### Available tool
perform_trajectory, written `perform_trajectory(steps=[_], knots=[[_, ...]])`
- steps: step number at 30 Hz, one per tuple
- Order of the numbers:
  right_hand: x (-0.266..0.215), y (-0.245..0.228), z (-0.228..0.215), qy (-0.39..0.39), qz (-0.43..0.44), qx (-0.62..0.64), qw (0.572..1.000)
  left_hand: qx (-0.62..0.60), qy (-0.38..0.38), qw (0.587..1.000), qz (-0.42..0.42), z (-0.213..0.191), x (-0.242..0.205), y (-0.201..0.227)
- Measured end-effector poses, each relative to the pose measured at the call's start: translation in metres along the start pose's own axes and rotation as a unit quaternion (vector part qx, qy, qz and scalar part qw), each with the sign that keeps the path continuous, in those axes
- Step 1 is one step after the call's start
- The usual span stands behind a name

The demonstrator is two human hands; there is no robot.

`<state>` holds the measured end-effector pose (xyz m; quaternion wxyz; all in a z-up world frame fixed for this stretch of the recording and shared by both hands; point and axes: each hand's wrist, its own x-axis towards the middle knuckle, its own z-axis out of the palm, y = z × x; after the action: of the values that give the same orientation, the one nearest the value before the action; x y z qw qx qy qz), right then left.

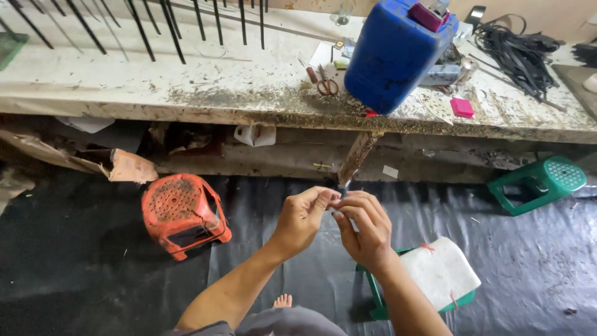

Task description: The person handles long black leather strips, hanging one on a wall rack, gathering a bundle from the floor, and applying a dark substance to a strip using a small tool. The strips are then placed on a workbench.

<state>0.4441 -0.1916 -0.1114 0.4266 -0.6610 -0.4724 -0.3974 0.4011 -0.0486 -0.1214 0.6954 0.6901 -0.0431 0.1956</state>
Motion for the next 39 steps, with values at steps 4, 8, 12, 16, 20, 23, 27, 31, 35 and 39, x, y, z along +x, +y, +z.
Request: perform_trajectory(steps=[4,8,12,16,20,23,27,31,35,39], knots=[[0.014,0.049,0.023,-0.002,-0.001,0.016,1.000,-0.008,0.006,1.000,-0.014,0.010,0.055,-0.010],[0.018,0.100,0.059,-0.047,-0.029,0.081,0.995,-0.031,0.035,0.996,0.073,0.010,0.101,-0.047],[0.019,0.149,0.096,-0.131,-0.060,0.163,0.976,-0.130,0.076,0.988,0.031,0.009,0.140,-0.064],[0.011,0.194,0.134,-0.212,-0.092,0.249,0.941,-0.264,0.130,0.956,0.008,0.003,0.176,-0.070],[0.010,0.212,0.164,-0.243,-0.139,0.334,0.900,-0.346,0.207,0.915,0.029,-0.014,0.187,-0.071],[0.012,0.211,0.176,-0.255,-0.180,0.375,0.873,-0.331,0.258,0.906,0.048,-0.029,0.180,-0.064],[0.017,0.198,0.201,-0.281,-0.244,0.416,0.830,-0.310,0.357,0.869,0.149,-0.039,0.160,-0.066],[0.029,0.159,0.217,-0.284,-0.315,0.431,0.796,-0.280,0.426,0.826,0.239,-0.039,0.119,-0.046],[0.023,0.110,0.219,-0.292,-0.359,0.480,0.746,-0.231,0.502,0.782,0.288,-0.041,0.062,-0.028],[0.016,0.045,0.207,-0.310,-0.376,0.538,0.688,-0.117,0.597,0.736,0.295,-0.039,-0.025,-0.025]])
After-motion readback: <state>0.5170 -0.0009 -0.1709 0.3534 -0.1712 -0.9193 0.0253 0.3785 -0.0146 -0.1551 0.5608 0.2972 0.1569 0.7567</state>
